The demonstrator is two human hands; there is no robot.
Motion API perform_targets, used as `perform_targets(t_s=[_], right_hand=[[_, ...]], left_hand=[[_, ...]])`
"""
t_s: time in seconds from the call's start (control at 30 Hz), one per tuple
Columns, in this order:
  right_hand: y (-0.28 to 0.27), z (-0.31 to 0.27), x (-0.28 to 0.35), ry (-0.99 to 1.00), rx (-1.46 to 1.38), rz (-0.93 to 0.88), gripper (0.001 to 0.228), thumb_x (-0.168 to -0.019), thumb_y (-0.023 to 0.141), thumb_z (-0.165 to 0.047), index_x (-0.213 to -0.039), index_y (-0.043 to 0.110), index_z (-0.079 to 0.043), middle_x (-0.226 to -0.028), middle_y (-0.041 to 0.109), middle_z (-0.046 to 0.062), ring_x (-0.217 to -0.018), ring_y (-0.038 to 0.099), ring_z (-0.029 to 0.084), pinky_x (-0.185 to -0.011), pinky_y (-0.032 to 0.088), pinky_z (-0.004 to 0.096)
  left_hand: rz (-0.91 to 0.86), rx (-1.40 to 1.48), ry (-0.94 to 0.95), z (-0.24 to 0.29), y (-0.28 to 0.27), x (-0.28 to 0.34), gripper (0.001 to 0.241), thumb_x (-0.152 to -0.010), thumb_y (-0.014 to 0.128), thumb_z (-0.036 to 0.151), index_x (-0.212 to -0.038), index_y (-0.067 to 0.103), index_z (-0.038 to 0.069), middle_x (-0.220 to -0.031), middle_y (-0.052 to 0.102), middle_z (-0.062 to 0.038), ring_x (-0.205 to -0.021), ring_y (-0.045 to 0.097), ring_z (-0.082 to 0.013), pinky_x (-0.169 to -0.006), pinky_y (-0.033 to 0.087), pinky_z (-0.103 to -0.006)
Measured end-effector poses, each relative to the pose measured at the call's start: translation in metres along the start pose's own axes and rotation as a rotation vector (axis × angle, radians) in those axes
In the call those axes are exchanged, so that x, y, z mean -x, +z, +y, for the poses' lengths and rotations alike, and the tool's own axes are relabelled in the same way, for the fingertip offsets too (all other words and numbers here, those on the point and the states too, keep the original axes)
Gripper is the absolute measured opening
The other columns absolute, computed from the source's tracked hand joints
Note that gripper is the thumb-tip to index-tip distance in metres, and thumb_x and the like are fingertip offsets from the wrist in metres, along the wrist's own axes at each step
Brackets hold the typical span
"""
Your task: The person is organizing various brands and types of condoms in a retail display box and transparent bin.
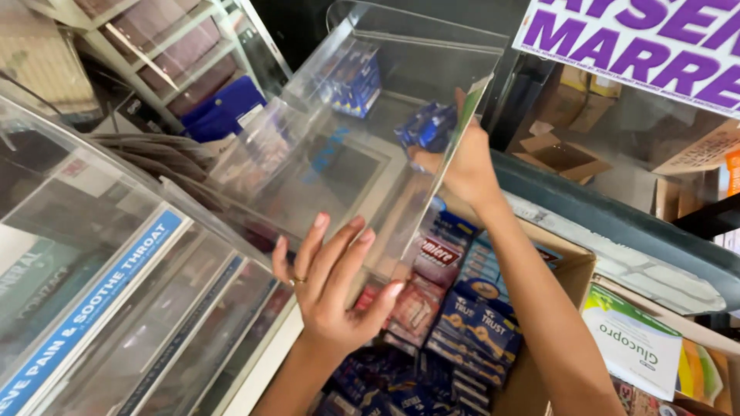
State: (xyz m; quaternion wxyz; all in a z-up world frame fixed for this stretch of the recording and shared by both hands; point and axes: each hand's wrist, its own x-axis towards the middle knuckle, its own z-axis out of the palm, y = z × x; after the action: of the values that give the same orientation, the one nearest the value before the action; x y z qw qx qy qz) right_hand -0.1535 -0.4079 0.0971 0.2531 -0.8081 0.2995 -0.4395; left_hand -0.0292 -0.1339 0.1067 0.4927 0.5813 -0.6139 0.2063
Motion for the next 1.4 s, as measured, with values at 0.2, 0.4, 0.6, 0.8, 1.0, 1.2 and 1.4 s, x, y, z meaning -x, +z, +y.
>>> perform_targets(t_s=[0.2,0.4,0.6,0.8,1.0,1.2,1.4], right_hand=[[0.047,0.009,-0.033,-0.13,-0.025,0.13,0.094,-0.077,0.088,-0.025,-0.151,0.037,0.003,-0.129,0.062,0.025,-0.115,0.067,0.037,-0.103,0.053,0.039],[0.07,0.016,-0.059,-0.201,0.208,0.005,0.074,-0.081,0.089,-0.024,-0.145,0.053,-0.014,-0.137,0.056,0.016,-0.123,0.05,0.039,-0.108,0.043,0.046],[0.088,0.028,-0.075,-0.266,0.218,0.053,0.077,-0.079,0.093,-0.023,-0.142,0.051,-0.016,-0.135,0.059,0.011,-0.127,0.052,0.039,-0.111,0.038,0.047],[0.101,0.022,-0.069,-0.274,0.019,0.176,0.106,-0.067,0.101,-0.011,-0.146,0.031,0.002,-0.137,0.046,0.028,-0.124,0.045,0.048,-0.107,0.04,0.051],[0.099,0.031,-0.067,-0.213,0.141,0.187,0.081,-0.067,0.105,-0.017,-0.121,0.046,-0.003,-0.124,0.047,0.024,-0.116,0.056,0.042,-0.098,0.051,0.046],[0.102,0.032,-0.078,-0.103,0.116,0.074,0.079,-0.065,0.103,-0.02,-0.116,0.046,-0.001,-0.114,0.061,0.02,-0.105,0.063,0.044,-0.088,0.053,0.049],[0.111,0.038,-0.09,-0.015,0.293,0.061,0.08,-0.065,0.103,-0.031,-0.112,0.047,0.001,-0.112,0.062,0.024,-0.104,0.062,0.046,-0.089,0.052,0.051]], left_hand=[[0.072,-0.076,0.07,-0.011,0.007,-0.003,0.052,-0.089,0.072,0.047,-0.123,0.072,0.008,-0.126,0.073,-0.008,-0.139,0.052,-0.0291,-0.127,0.008,-0.0512],[0.112,-0.064,0.103,-0.018,0.015,0.0,0.05,-0.092,0.067,0.05,-0.119,0.072,0.009,-0.12,0.075,-0.009,-0.134,0.057,-0.0309,-0.126,0.017,-0.0489],[0.126,-0.081,0.146,-0.018,0.014,-0.004,0.048,-0.092,0.066,0.051,-0.119,0.072,0.011,-0.115,0.076,-0.008,-0.129,0.059,-0.029,-0.124,0.023,-0.0455],[0.102,-0.087,0.11,-0.016,0.014,0.0,0.046,-0.092,0.067,0.049,-0.118,0.072,0.011,-0.114,0.076,-0.007,-0.129,0.059,-0.029,-0.124,0.023,-0.046],[0.11,-0.086,0.128,-0.017,0.013,0.002,0.047,-0.089,0.067,0.048,-0.117,0.074,0.012,-0.114,0.076,-0.006,-0.128,0.059,-0.0287,-0.124,0.023,-0.0464],[0.085,-0.067,0.11,-0.018,0.009,-0.004,0.049,-0.092,0.072,0.05,-0.121,0.072,0.01,-0.121,0.074,-0.008,-0.132,0.057,-0.0311,-0.126,0.022,-0.048],[0.081,-0.035,0.098,-0.017,0.009,-0.005,0.049,-0.091,0.071,0.047,-0.122,0.071,0.009,-0.123,0.073,-0.01,-0.134,0.057,-0.0333,-0.127,0.022,-0.0496]])
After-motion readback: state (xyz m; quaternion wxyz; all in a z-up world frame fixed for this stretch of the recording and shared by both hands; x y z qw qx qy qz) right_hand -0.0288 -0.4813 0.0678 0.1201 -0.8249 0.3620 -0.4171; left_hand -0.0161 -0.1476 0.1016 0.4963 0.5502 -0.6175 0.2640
